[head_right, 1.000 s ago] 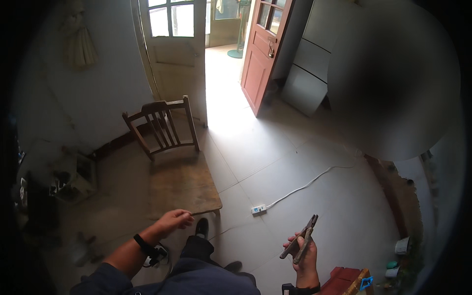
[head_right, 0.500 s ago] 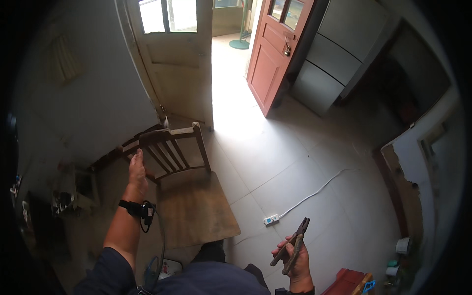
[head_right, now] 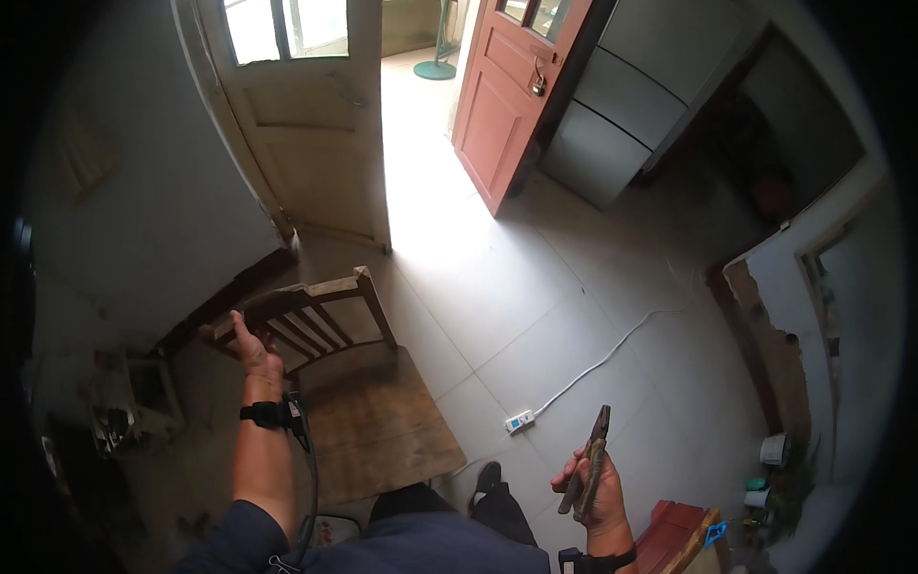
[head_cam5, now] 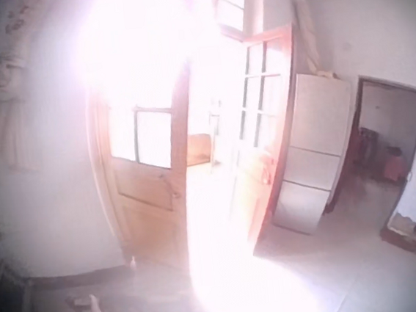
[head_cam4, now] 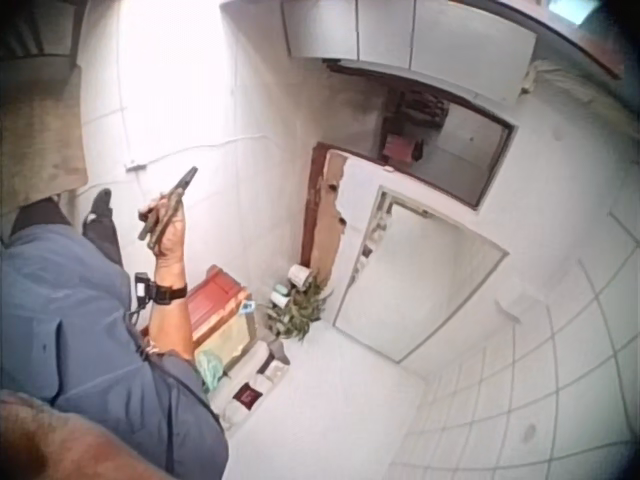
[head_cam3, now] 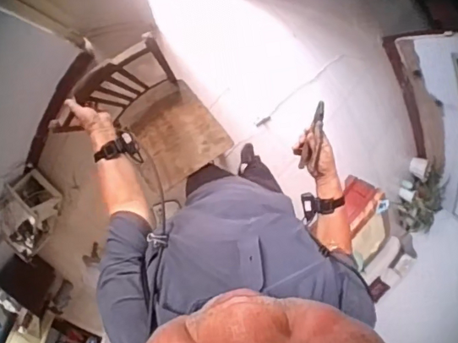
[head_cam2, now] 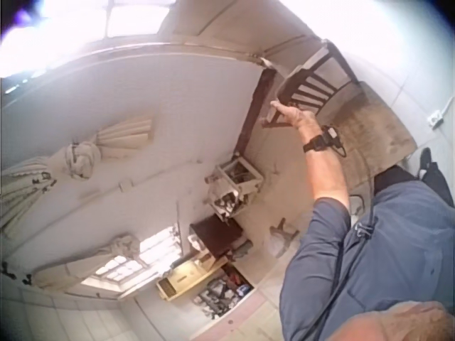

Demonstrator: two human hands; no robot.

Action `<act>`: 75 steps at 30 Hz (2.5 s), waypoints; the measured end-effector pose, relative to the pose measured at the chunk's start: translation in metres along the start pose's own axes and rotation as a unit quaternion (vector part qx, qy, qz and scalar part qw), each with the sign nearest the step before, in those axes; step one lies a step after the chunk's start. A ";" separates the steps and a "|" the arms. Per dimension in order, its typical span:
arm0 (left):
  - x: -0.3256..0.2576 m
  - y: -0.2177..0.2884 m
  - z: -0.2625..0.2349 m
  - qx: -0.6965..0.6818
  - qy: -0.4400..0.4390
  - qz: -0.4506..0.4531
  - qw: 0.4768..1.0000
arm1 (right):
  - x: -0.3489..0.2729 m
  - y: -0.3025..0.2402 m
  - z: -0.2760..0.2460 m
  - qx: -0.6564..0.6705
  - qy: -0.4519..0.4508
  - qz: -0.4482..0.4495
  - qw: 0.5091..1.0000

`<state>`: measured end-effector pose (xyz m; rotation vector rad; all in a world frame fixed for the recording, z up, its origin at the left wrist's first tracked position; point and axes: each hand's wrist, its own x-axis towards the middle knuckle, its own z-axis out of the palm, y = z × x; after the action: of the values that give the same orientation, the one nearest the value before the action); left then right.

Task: Gather tools and a broken chair and move to a workspace to begin repair.

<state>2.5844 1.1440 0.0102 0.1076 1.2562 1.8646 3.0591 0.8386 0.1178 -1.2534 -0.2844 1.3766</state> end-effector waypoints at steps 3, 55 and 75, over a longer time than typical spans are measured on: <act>-0.012 0.006 0.008 -0.019 -0.007 -0.029 0.999 | 0.005 -0.008 -0.002 0.007 0.010 0.001 1.000; -0.027 -0.249 0.624 -0.171 0.079 -0.144 0.971 | 0.476 -0.338 -0.065 0.005 -0.032 -0.059 0.998; 0.053 -0.246 0.760 -0.162 0.086 -0.044 0.982 | 0.715 -0.410 0.036 -0.053 -0.274 0.091 0.956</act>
<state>3.0778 1.7545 0.1680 -0.2861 1.0354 2.0064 3.4567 1.5614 0.0986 -0.9778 -0.6454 1.8807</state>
